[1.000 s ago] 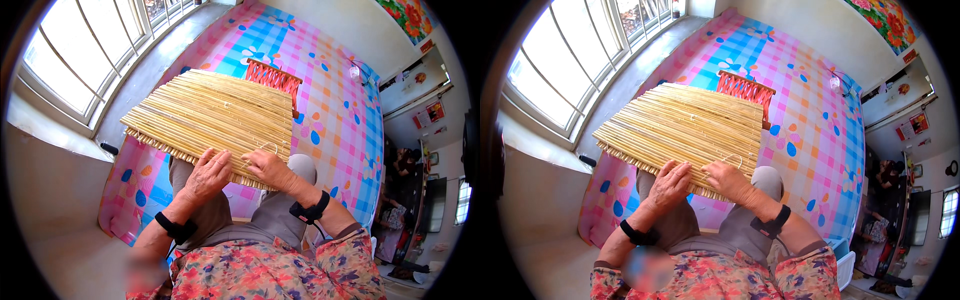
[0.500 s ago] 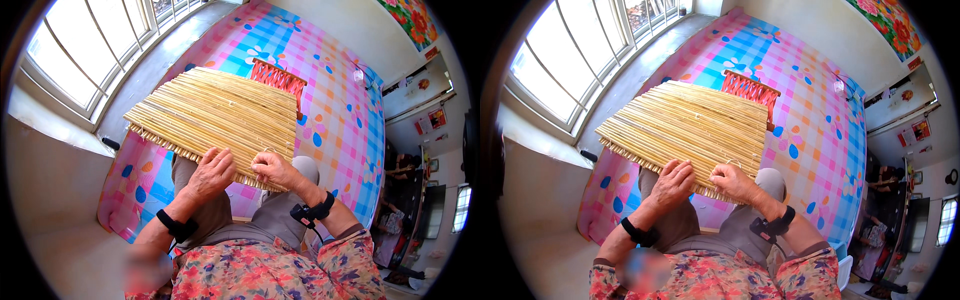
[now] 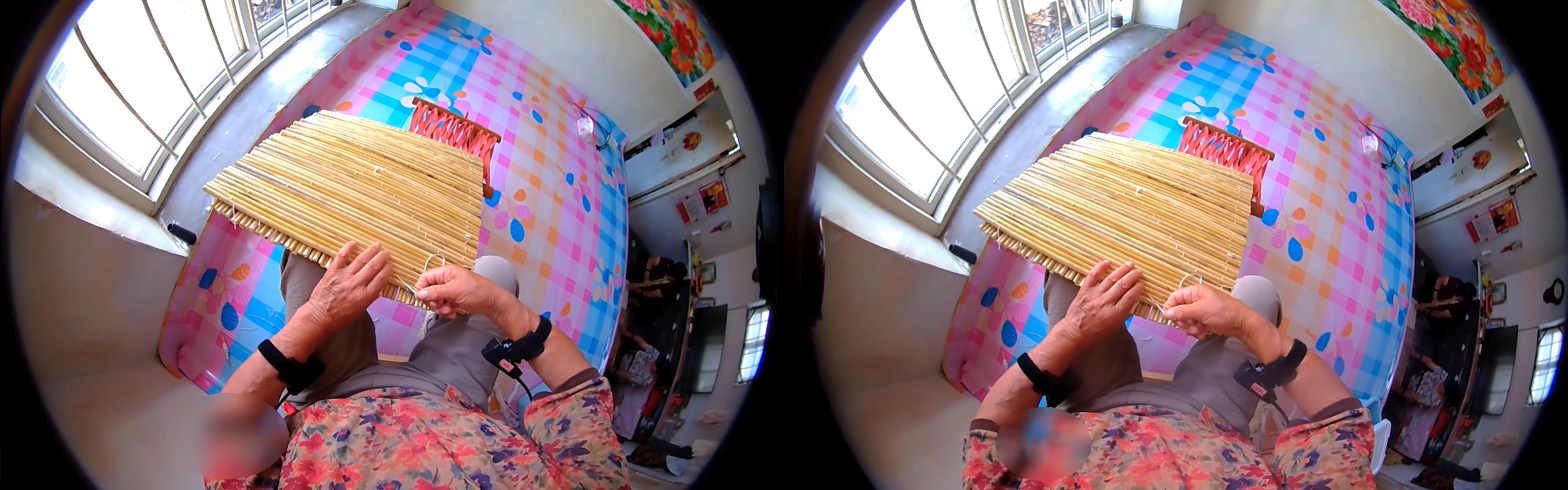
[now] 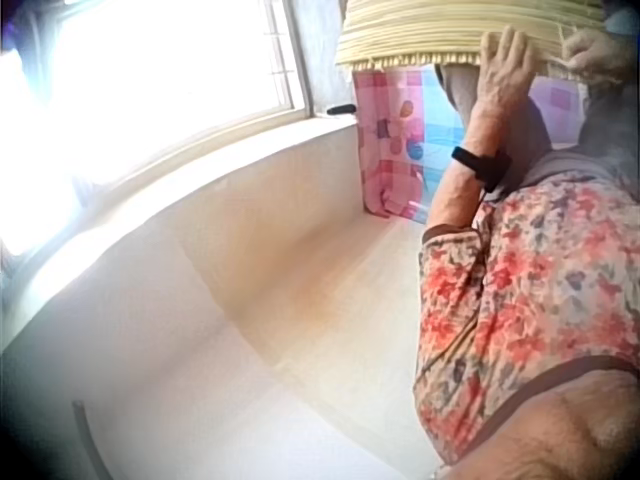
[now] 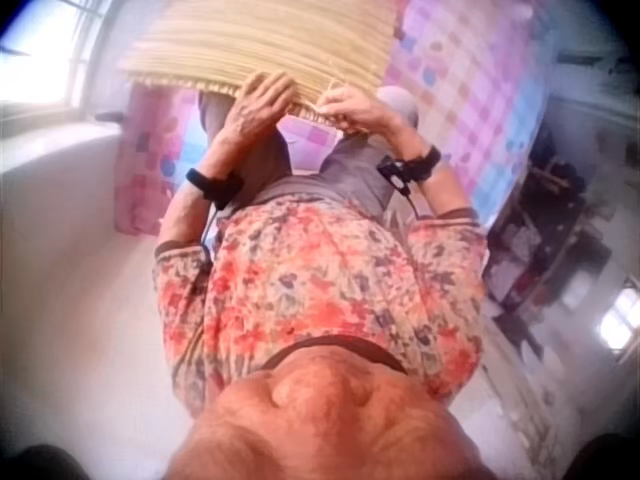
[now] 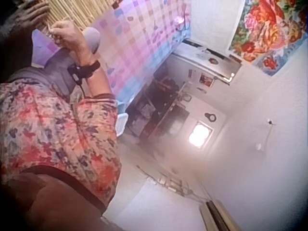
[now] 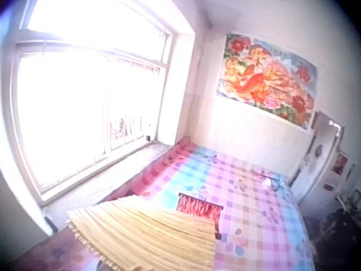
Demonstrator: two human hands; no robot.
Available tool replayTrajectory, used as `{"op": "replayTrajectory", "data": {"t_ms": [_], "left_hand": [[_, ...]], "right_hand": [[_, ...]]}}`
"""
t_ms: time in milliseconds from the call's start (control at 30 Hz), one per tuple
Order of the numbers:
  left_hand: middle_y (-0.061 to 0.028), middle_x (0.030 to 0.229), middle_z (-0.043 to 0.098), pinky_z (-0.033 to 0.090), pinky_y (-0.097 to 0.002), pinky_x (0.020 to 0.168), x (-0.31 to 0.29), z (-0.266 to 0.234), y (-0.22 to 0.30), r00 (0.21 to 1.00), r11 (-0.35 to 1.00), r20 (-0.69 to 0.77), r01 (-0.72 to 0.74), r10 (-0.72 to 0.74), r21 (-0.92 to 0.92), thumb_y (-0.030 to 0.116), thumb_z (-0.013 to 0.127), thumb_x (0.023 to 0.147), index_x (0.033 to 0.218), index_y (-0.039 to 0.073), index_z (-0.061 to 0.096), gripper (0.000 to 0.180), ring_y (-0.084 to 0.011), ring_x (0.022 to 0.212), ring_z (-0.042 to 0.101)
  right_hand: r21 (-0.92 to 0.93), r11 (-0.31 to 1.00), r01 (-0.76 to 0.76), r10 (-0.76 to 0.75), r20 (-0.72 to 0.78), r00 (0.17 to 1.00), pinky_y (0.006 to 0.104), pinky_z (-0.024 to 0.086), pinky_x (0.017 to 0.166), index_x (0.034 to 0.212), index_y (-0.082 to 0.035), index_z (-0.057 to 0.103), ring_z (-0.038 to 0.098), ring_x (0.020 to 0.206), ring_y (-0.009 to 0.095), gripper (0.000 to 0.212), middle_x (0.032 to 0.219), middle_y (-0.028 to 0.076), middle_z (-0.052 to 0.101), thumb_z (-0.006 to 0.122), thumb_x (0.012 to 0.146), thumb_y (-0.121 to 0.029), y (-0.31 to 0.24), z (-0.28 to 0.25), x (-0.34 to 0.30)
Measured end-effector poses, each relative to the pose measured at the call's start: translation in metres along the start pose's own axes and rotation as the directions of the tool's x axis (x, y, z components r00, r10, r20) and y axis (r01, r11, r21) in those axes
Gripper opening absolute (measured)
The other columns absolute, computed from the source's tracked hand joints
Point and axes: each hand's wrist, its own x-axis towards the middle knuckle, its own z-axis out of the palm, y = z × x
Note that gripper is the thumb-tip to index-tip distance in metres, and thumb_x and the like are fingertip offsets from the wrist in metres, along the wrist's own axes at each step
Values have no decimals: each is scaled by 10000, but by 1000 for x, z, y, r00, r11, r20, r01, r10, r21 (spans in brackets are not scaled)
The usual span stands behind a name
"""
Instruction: The person binds together a series of bamboo sticks using white thread and a small tool, periodically checking the tension and trimming the thread with scissors.
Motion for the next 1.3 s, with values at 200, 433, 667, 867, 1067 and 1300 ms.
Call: {"op": "replayTrajectory", "data": {"t_ms": [200, 433, 667, 867, 1067, 1300], "left_hand": [[-110, 1273, 501, 291, -450, 1066, -6, -6, 5, 993, 995, -80, 85, -89, -58, 117, 576, 784, 1104, 40, 559, 330, -255, 1271, 425], [-143, 1092, 561, 473, -359, 874, -43, -29, 47, 837, 778, -262, 267, -480, -569, -32, 642, 736, 1039, 8, 582, 311, -302, 1030, 557], [-132, 1081, 595, 484, -325, 818, -49, -16, 44, 710, 142, 294, 485, -640, -863, 68, 499, 903, 1153, -15, 551, 269, -223, 985, 591], [-83, 1189, 562, 471, -364, 849, -20, 24, 53, 582, -494, 608, 366, -540, -789, 88, 556, 859, 1231, 24, 528, 379, -218, 1044, 567], [-69, 1122, 600, 470, -334, 823, -6, 58, 50, 685, -654, 471, -11, -556, -756, 99, 537, 845, 1180, 40, 555, 340, -196, 1024, 573], [-163, 1191, 587, 464, -373, 900, -16, 22, 56, 697, -705, 571, 132, -434, -697, 71, 455, 864, 1190, -47, 532, 355, -252, 1095, 576]], "right_hand": [[86, 989, 120, -113, -86, 990, 202, 411, 494, 960, -27, 589, 513, 593, 63, 139, 734, 7, 567, 576, 910, -156, 4, -8, -19], [165, 899, 406, -355, -268, 895, 267, 522, 700, 1001, 7, 564, 628, 812, 185, 186, 1082, 158, 610, 545, 926, -162, 7, -22, -19], [399, 761, 512, -435, -271, 859, 360, 558, 726, 986, -29, 549, 648, 861, 249, 148, 1125, 209, 589, 525, 939, -167, 3, -6, 4], [308, 801, 513, -402, -358, 843, 375, 560, 728, 977, -49, 559, 651, 848, 245, 130, 978, 133, 640, 524, 941, -169, -3, -3, 4], [231, 839, 492, -360, -442, 822, 394, 533, 776, 955, -58, 559, 645, 878, 256, 120, 875, 71, 631, 530, 939, -173, 6, -1, 8], [218, 821, 528, -373, -497, 784, 409, 530, 791, 926, -55, 548, 631, 926, 270, 110, 841, 62, 604, 533, 936, -164, 16, -2, 14]]}}
